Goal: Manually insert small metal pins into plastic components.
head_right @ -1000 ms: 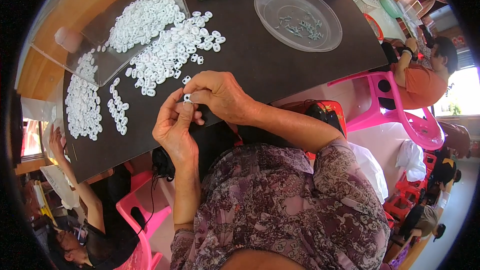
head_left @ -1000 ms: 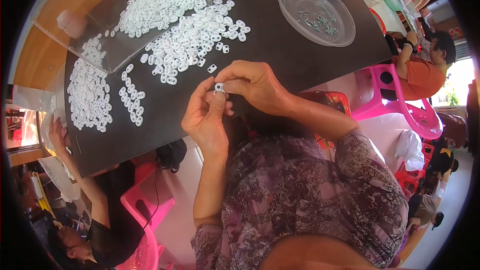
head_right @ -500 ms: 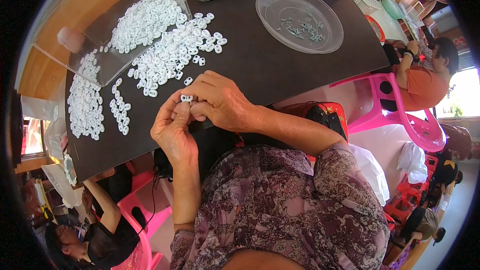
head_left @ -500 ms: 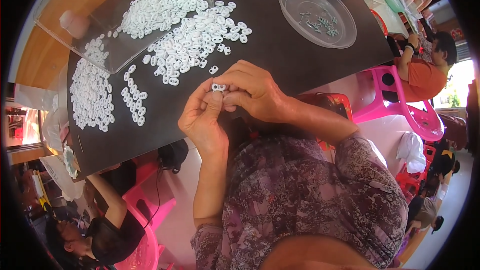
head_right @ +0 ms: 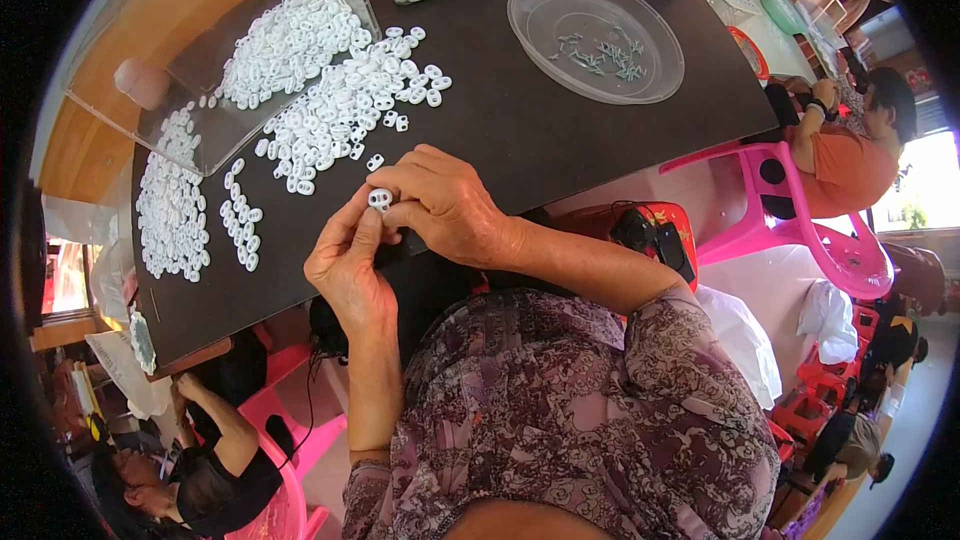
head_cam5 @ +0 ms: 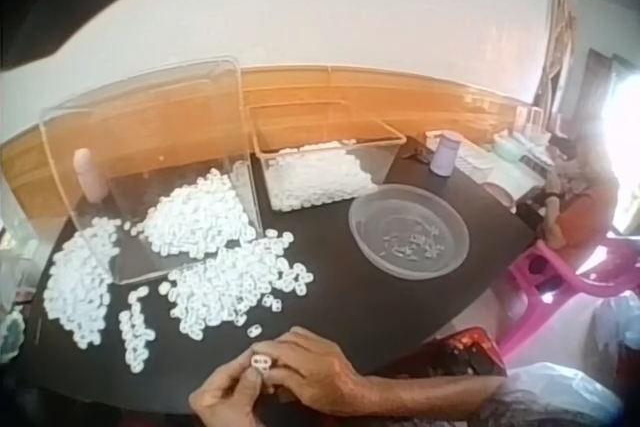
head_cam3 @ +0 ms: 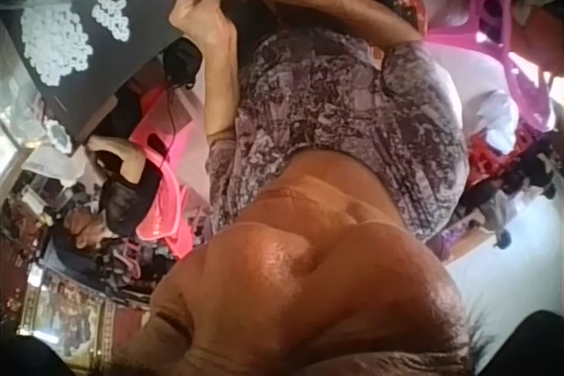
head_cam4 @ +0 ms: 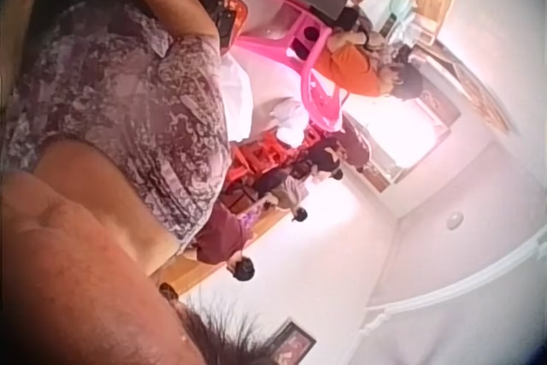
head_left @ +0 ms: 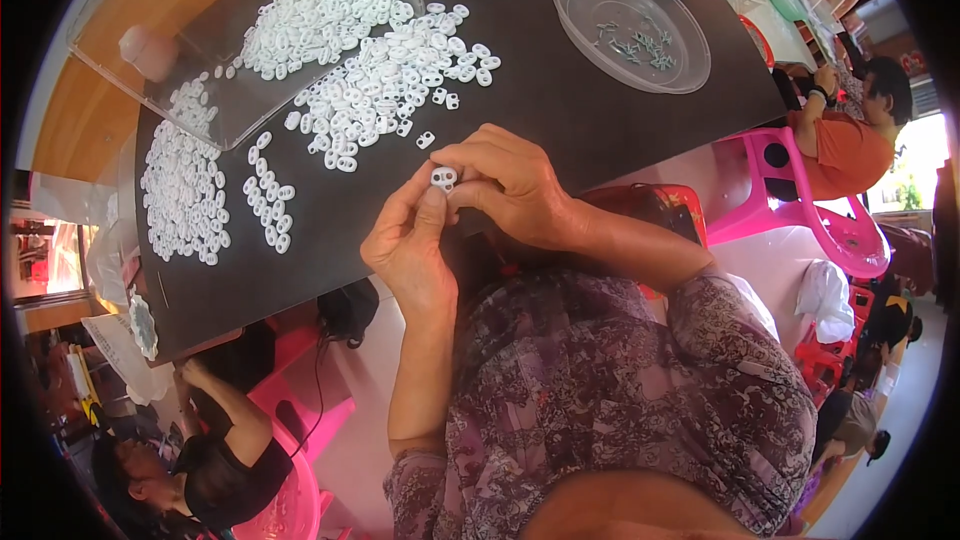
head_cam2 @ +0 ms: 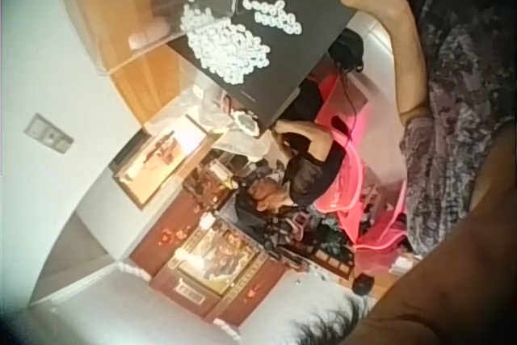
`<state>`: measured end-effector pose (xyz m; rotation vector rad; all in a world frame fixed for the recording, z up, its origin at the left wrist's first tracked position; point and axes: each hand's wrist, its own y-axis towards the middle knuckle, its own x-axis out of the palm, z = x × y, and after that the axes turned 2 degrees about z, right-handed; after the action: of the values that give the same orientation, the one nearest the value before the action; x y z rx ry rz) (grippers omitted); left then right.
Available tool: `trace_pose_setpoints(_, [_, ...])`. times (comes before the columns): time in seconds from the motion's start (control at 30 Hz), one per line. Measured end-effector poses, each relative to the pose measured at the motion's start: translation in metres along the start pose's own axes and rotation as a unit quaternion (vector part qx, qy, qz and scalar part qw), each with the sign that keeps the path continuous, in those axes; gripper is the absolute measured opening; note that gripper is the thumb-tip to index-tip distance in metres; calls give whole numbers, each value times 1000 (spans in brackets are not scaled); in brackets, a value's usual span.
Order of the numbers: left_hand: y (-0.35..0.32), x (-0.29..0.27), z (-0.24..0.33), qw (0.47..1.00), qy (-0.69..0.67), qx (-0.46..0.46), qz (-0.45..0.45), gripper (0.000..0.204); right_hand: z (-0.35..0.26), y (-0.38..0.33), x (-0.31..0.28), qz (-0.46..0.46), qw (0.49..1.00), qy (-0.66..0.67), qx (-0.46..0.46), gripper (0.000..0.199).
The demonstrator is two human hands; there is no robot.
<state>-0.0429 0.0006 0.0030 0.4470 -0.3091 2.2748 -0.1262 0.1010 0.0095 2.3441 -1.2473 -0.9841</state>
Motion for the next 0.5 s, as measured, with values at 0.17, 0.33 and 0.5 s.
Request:
trace_pose_setpoints(0.17, [0,-6,1,1000,-12,-7,-24,20,-3,0,-2,-30,998,34,41,21])
trace_pose_setpoints(0.33, [-3,-4,4,1000,9,-2,-12,20,-4,-3,-1,-10,968,180,173,14])
trace_pose_setpoints(0.5, [-3,-4,3,1000,21,16,-13,21,-6,-2,2,1,968,172,180,14])
